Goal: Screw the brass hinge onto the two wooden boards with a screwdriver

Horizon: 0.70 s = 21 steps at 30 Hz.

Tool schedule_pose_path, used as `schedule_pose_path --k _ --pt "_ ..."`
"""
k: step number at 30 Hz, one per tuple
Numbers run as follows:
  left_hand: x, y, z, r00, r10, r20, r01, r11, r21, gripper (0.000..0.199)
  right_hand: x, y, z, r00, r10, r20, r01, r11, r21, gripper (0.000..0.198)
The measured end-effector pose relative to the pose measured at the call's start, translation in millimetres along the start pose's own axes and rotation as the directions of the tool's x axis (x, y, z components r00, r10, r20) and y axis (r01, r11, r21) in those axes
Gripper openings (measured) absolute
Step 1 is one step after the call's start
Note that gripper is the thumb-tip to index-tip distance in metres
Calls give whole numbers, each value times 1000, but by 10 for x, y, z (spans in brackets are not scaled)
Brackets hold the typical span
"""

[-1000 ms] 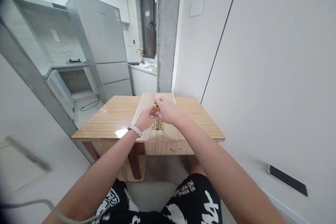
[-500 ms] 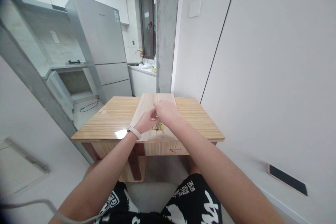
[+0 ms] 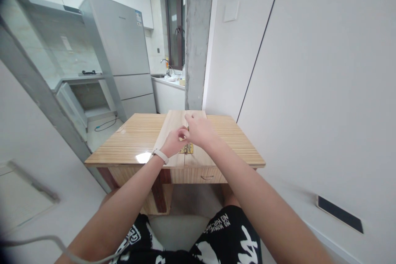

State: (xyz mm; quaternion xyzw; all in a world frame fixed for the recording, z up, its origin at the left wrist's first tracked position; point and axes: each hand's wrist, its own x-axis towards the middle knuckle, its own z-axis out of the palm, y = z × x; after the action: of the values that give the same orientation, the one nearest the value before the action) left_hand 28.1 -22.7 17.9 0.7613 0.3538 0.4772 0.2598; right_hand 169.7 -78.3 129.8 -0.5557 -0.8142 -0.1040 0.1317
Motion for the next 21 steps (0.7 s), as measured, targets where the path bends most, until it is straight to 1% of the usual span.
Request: schedule_pose_path --k 2,3,5,8,10,12,14,16,17,19,21 --pt "5 41 51 998 -27 -59 31 997 75 13 13 -52 10 993 114 17 -111 989 -95 46" --pt "10 53 80 996 -33 -85 40 995 92 14 21 -72 28 989 144 35 -139 982 -129 45" --pt "18 63 127 992 -15 -123 29 994 107 17 27 -97 79 987 144 64 -132 977 -165 36" --pt "18 47 136 991 2 -131 12 994 105 20 10 -92 150 995 72 64 -60 984 -168 22" --pt "11 19 98 996 -14 -85 19 998 61 27 -3 -65 169 998 5 58 4 988 -154 19" --pt "9 -27 49 1000 -12 -2 12 999 -49 38 0 -24 166 995 -75 61 83 988 -131 17" --pt "17 -87 15 996 15 92 5 979 -205 41 21 24 157 986 -157 62 163 982 -93 16" --pt "36 -150 4 986 39 163 20 939 -344 35 51 74 157 970 -238 56 240 970 -36 15" --pt "47 -176 5 982 43 187 34 921 -388 31 65 98 161 962 -267 52 268 963 -5 16" --pt "61 -204 8 979 31 201 58 906 -418 24 78 139 171 953 -298 52 294 954 63 19" --pt "59 -188 3 983 9 185 64 922 -383 21 68 165 174 953 -300 44 291 946 139 24"
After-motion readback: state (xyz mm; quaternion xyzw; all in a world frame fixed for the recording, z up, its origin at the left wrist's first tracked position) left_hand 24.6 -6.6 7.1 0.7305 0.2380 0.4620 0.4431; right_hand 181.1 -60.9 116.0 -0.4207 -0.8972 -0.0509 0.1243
